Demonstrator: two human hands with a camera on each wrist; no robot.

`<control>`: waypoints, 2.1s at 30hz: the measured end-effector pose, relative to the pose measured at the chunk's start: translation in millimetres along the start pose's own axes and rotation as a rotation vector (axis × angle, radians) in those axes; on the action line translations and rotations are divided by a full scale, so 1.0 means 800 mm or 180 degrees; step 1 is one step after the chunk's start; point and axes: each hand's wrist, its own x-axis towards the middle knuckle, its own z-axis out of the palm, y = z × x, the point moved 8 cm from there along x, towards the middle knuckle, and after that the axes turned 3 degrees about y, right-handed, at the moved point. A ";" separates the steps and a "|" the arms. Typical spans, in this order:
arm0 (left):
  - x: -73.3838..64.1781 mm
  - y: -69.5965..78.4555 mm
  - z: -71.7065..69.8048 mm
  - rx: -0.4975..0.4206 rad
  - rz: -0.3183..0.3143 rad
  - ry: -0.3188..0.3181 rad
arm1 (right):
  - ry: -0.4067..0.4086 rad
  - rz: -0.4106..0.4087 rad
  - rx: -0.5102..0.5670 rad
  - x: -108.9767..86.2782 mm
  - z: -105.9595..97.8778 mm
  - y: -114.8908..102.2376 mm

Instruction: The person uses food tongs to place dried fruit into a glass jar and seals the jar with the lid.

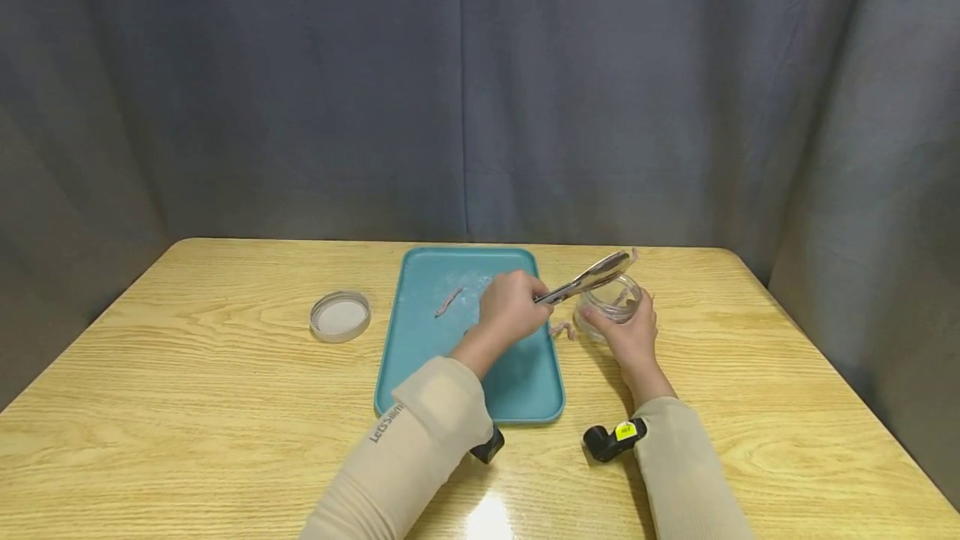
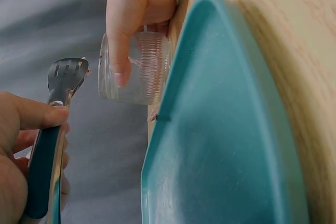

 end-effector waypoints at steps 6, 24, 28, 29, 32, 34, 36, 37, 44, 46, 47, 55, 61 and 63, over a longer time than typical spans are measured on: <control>0.000 0.002 0.007 0.0078 0.0043 -0.0012 | 0.0034 -0.0065 0.0029 0.000 -0.001 -0.002; -0.005 0.000 0.013 0.0091 -0.0015 -0.0080 | 0.0071 -0.0136 0.0099 -0.002 -0.002 -0.006; -0.006 -0.004 0.012 0.0087 -0.0058 -0.0064 | 0.0054 -0.0124 0.0083 -0.003 -0.001 -0.007; -0.006 -0.004 0.011 0.0079 -0.0070 -0.0059 | 0.0054 -0.0118 0.0077 -0.003 -0.001 -0.006; -0.006 -0.008 0.007 0.0036 -0.0117 -0.0051 | 0.0041 -0.0091 0.0044 -0.002 0.000 -0.005; -0.006 -0.010 0.003 0.0014 -0.0118 -0.0029 | 0.0032 -0.0071 0.0031 -0.002 0.000 -0.004; -0.005 -0.012 -0.001 0.0026 -0.0094 -0.0003 | 0.0021 -0.0054 0.0014 0.000 0.000 -0.003; -0.005 -0.013 -0.003 0.0049 -0.0066 0.0025 | 0.0021 -0.0049 0.0007 0.000 0.000 -0.003; -0.009 -0.025 -0.020 -0.0012 -0.0117 0.0121 | 0.0059 -0.0024 -0.0038 0.002 -0.001 0.000; -0.011 -0.028 -0.026 -0.0036 -0.0139 0.0145 | 0.0057 -0.0024 -0.0028 0.002 -0.001 0.000; -0.011 -0.029 -0.029 -0.0062 -0.0145 0.0148 | 0.0058 -0.0021 -0.0028 0.001 -0.001 -0.001; -0.016 -0.051 -0.061 -0.0001 -0.0313 0.0291 | 0.0027 -0.0010 -0.0054 0.001 0.000 0.000; -0.024 -0.078 -0.084 0.0047 -0.0491 0.0407 | 0.0003 0.0001 -0.0049 0.001 0.000 0.000; -0.027 -0.087 -0.089 0.0108 -0.0561 0.0405 | -0.0002 -0.0015 -0.0039 0.001 -0.001 -0.001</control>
